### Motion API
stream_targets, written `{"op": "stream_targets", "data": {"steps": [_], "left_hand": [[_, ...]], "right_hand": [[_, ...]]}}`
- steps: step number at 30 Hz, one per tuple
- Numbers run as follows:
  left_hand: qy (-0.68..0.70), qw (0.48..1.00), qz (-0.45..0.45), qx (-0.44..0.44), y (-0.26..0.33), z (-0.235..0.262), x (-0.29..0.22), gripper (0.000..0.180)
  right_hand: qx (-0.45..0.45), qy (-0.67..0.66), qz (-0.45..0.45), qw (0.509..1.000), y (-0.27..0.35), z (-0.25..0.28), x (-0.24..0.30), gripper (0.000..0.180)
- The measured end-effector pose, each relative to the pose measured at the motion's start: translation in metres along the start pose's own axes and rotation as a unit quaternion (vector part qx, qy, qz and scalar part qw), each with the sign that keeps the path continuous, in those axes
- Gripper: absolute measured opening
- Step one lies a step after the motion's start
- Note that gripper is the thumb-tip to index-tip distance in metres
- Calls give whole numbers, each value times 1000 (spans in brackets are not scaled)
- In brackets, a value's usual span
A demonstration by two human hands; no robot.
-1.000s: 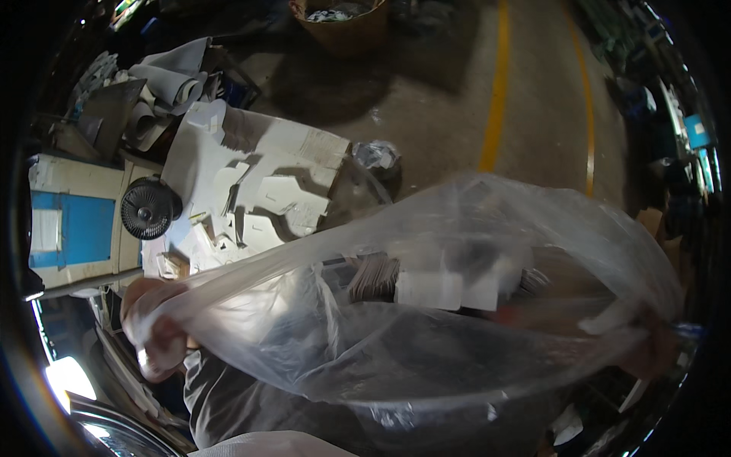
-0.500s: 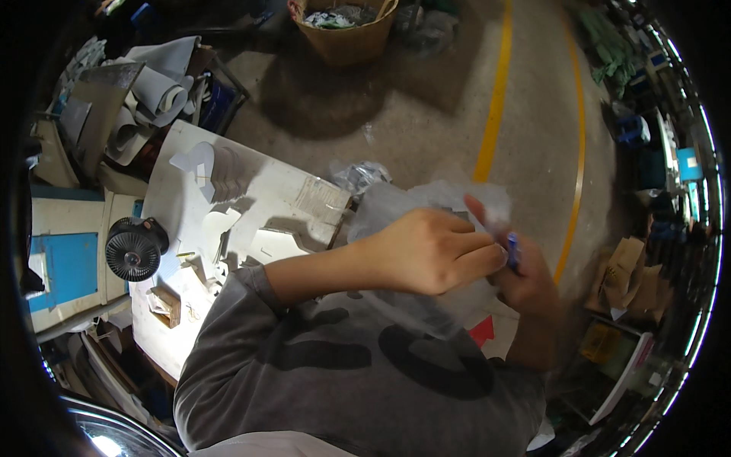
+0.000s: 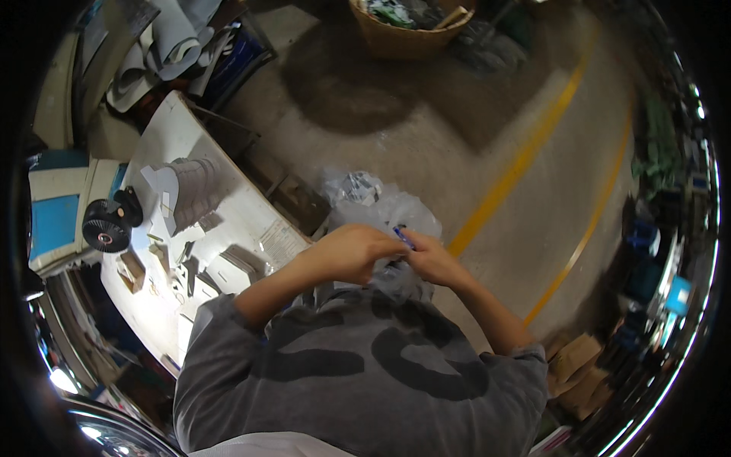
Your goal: The person walks to a work table, writes on a notepad with a pen, then picks up stacks of white plastic items and places them into a clear plastic bag. The person continues to pack more items into the bag and ties it closed.
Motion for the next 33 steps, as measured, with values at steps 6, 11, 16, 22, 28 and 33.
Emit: {"op": "stream_targets", "data": {"steps": [6,11,16,22,28,33], "left_hand": [[11,871,304,-386,99,94,152,27],[-157,751,494,-409,185,107,264,16],[-263,746,438,-427,181,106,264,7],[-223,754,441,-432,186,109,267,7],[-209,745,461,-434,189,111,269,9],[-204,743,469,-432,189,114,269,12]], "right_hand": [[34,-1,-110,993,-114,54,-51,21],[-3,35,-154,987,-234,81,-39,23],[-35,110,-111,987,-324,81,-13,27],[-39,114,-65,991,-431,36,20,28],[-67,10,-61,996,-523,-36,0,23],[-33,-39,-72,996,-576,-122,-52,29]]}}
Point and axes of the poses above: each hand's wrist, its own y-axis away from the middle knuckle, its own z-axis out of the back of the hand, x = y × z, the point moved 7 cm from there along -y, towards the middle knuckle, and after that the axes turned 2 degrees about x, right-handed, at the moved point
